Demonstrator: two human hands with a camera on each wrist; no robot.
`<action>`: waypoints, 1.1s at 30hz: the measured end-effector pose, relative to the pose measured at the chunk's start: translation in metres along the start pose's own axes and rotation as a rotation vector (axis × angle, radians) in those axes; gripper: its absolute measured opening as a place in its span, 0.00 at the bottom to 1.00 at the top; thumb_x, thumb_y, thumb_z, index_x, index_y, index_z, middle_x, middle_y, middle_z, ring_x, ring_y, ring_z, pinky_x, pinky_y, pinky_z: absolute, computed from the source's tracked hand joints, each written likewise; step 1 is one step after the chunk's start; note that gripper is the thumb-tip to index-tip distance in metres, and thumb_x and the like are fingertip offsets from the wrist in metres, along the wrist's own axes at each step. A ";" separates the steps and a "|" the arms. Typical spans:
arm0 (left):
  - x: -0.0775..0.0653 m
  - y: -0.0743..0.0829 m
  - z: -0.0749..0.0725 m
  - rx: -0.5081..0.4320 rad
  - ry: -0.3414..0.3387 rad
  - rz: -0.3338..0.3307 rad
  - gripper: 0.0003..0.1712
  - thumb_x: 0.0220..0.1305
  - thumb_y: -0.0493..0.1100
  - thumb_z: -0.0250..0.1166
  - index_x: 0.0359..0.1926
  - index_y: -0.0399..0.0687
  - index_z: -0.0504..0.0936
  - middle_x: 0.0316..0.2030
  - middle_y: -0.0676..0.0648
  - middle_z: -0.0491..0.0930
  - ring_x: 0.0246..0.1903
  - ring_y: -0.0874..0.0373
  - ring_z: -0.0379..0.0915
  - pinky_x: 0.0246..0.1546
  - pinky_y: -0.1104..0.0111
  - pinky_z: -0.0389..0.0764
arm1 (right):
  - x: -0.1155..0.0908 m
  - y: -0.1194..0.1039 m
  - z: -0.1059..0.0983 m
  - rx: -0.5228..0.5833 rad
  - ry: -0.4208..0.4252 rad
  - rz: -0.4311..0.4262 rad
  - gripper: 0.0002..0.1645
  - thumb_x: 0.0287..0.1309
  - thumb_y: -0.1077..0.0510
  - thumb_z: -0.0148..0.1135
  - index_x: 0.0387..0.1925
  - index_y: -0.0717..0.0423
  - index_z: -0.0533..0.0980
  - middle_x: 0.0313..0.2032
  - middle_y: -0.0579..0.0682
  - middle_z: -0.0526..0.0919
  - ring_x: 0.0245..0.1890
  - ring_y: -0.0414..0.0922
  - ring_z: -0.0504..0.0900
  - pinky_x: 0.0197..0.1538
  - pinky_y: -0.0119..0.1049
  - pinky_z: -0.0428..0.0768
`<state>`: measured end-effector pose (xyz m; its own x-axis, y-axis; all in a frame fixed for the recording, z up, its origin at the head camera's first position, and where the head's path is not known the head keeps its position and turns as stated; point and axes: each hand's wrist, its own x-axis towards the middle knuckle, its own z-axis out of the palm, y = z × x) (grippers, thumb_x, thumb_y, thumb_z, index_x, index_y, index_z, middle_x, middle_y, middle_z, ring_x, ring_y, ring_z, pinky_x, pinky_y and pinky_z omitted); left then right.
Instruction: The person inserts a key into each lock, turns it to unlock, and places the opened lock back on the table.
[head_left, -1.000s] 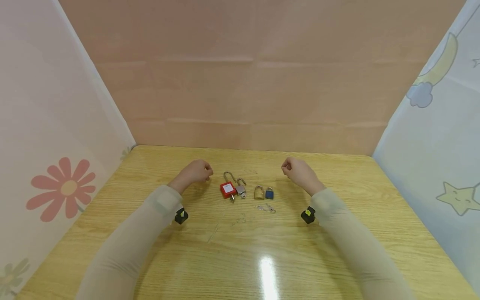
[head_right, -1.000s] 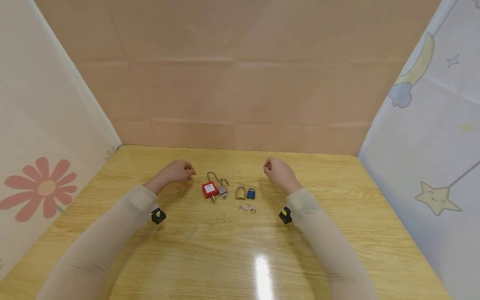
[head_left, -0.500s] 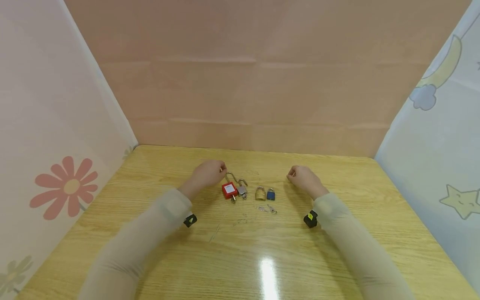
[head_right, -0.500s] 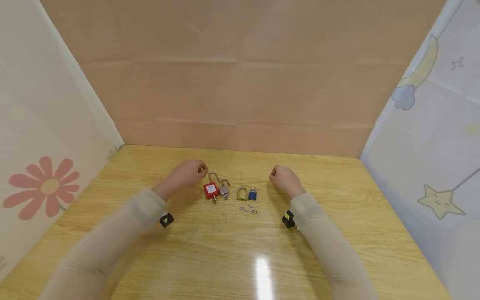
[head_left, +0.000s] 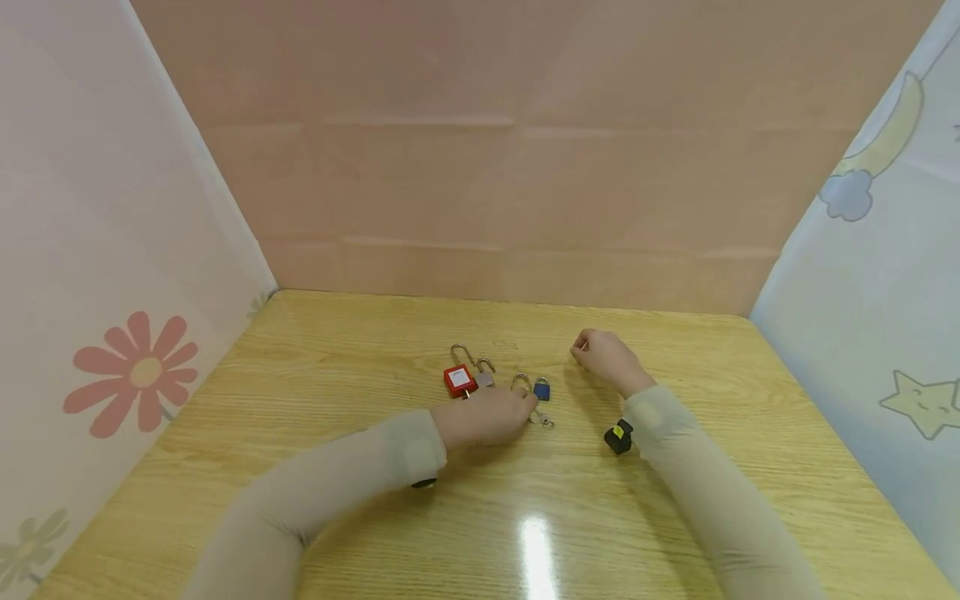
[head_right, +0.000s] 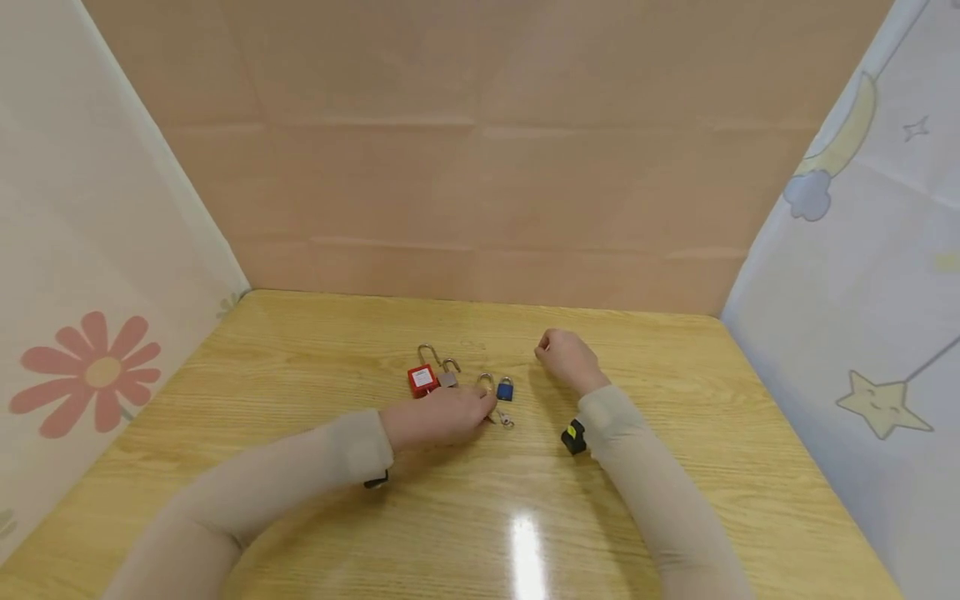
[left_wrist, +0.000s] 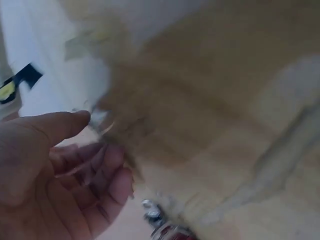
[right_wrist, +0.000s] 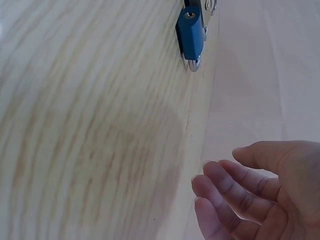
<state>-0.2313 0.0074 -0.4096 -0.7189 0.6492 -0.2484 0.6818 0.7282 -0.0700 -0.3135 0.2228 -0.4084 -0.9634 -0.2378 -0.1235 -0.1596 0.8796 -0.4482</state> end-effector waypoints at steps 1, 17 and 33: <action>0.001 0.001 0.003 -0.002 -0.016 -0.011 0.22 0.76 0.45 0.48 0.66 0.47 0.67 0.59 0.47 0.75 0.51 0.58 0.78 0.38 0.67 0.83 | 0.000 0.000 0.000 -0.001 -0.003 -0.002 0.16 0.71 0.54 0.51 0.47 0.63 0.75 0.36 0.57 0.83 0.29 0.45 0.80 0.32 0.38 0.76; 0.013 0.010 0.006 0.055 -0.115 -0.015 0.17 0.73 0.41 0.51 0.58 0.44 0.75 0.50 0.47 0.80 0.45 0.58 0.78 0.41 0.67 0.81 | 0.001 -0.004 -0.002 0.030 0.008 -0.015 0.16 0.71 0.54 0.50 0.48 0.63 0.75 0.36 0.58 0.83 0.32 0.49 0.82 0.32 0.38 0.77; -0.014 -0.039 -0.017 -0.501 0.129 -0.106 0.14 0.70 0.47 0.59 0.29 0.46 0.84 0.19 0.55 0.77 0.15 0.66 0.65 0.17 0.74 0.65 | -0.001 -0.004 -0.001 0.045 -0.026 -0.001 0.17 0.71 0.54 0.50 0.49 0.63 0.75 0.36 0.57 0.83 0.33 0.47 0.81 0.33 0.37 0.77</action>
<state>-0.2495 -0.0264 -0.3872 -0.8126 0.5653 -0.1416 0.4791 0.7864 0.3899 -0.3123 0.2204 -0.4055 -0.9572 -0.2503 -0.1457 -0.1505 0.8597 -0.4881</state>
